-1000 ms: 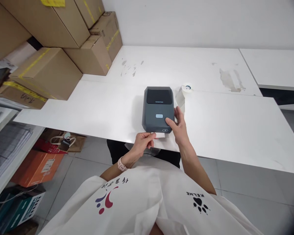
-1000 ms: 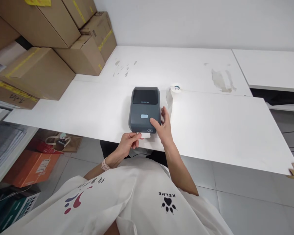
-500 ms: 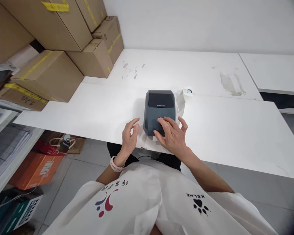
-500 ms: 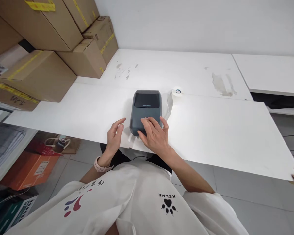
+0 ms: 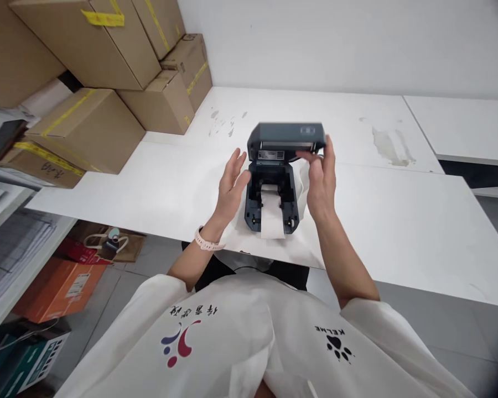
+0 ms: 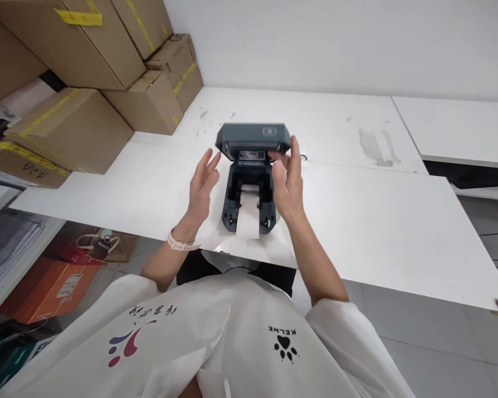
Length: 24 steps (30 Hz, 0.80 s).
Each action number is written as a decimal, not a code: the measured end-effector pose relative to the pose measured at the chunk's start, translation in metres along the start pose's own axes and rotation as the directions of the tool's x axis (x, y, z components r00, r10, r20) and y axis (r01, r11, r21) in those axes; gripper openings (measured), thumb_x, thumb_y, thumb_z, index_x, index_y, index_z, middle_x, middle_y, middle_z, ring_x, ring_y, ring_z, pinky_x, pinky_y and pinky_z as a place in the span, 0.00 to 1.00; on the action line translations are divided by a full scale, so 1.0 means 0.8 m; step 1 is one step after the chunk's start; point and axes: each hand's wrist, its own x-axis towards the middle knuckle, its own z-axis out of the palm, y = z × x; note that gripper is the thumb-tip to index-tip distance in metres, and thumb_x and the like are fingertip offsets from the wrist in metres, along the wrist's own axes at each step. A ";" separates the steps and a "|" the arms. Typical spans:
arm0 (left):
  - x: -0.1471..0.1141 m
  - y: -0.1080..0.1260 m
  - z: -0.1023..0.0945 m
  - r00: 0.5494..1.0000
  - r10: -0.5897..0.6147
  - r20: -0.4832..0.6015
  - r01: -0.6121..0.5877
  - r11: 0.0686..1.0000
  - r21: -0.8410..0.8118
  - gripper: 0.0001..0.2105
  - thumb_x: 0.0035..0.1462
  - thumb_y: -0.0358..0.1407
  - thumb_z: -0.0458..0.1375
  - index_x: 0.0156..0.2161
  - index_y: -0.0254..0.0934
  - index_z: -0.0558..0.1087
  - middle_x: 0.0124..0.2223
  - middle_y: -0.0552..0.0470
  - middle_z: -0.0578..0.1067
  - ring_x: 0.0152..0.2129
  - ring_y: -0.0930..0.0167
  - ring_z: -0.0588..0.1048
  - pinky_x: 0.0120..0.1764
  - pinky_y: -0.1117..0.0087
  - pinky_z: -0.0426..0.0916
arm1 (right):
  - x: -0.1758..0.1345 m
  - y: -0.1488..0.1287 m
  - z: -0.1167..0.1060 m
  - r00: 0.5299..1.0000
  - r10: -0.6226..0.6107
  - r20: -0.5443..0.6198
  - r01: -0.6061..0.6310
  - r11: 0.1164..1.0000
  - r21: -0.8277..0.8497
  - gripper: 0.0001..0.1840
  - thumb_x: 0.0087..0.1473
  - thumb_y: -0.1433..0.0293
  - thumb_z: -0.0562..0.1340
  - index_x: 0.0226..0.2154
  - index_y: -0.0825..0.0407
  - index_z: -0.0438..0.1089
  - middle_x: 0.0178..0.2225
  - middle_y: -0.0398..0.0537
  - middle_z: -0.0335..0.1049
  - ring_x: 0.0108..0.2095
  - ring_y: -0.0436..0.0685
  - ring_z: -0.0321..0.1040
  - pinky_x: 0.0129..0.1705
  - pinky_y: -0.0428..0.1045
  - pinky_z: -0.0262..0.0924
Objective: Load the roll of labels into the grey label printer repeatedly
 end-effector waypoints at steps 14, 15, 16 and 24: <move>0.013 -0.060 0.035 0.952 -0.307 -0.002 0.301 0.934 0.193 0.44 0.53 0.32 0.58 0.75 0.36 0.51 0.72 0.39 0.65 0.69 0.48 0.64 0.67 0.48 0.62 | 0.090 0.018 0.065 0.551 0.148 0.821 0.575 0.646 -0.502 0.10 0.52 0.79 0.64 0.35 0.56 0.80 0.37 0.60 0.83 0.46 0.69 0.79 0.59 0.63 0.61; 0.012 -0.058 0.034 0.952 -0.305 -0.005 0.300 0.932 0.203 0.44 0.53 0.31 0.58 0.75 0.36 0.50 0.71 0.38 0.66 0.68 0.49 0.65 0.67 0.47 0.62 | 0.091 0.020 0.071 0.516 0.165 0.841 0.580 0.655 -0.485 0.10 0.50 0.80 0.65 0.35 0.55 0.81 0.36 0.58 0.83 0.44 0.68 0.80 0.58 0.61 0.62; 0.012 -0.056 0.034 0.953 -0.301 -0.010 0.296 0.931 0.215 0.44 0.53 0.30 0.57 0.75 0.36 0.50 0.71 0.38 0.67 0.67 0.49 0.66 0.67 0.47 0.62 | 0.094 0.020 0.075 0.482 0.180 0.857 0.581 0.667 -0.467 0.12 0.49 0.80 0.66 0.36 0.54 0.81 0.38 0.56 0.83 0.44 0.67 0.80 0.56 0.60 0.64; 0.007 -0.058 0.034 0.963 -0.268 -0.037 0.270 0.942 0.197 0.41 0.55 0.29 0.56 0.74 0.40 0.53 0.70 0.42 0.68 0.65 0.51 0.69 0.65 0.48 0.63 | 0.106 0.004 -0.026 0.397 -0.050 0.916 0.292 0.953 -0.074 0.19 0.52 0.60 0.70 0.47 0.47 0.78 0.44 0.47 0.80 0.41 0.59 0.74 0.44 0.52 0.68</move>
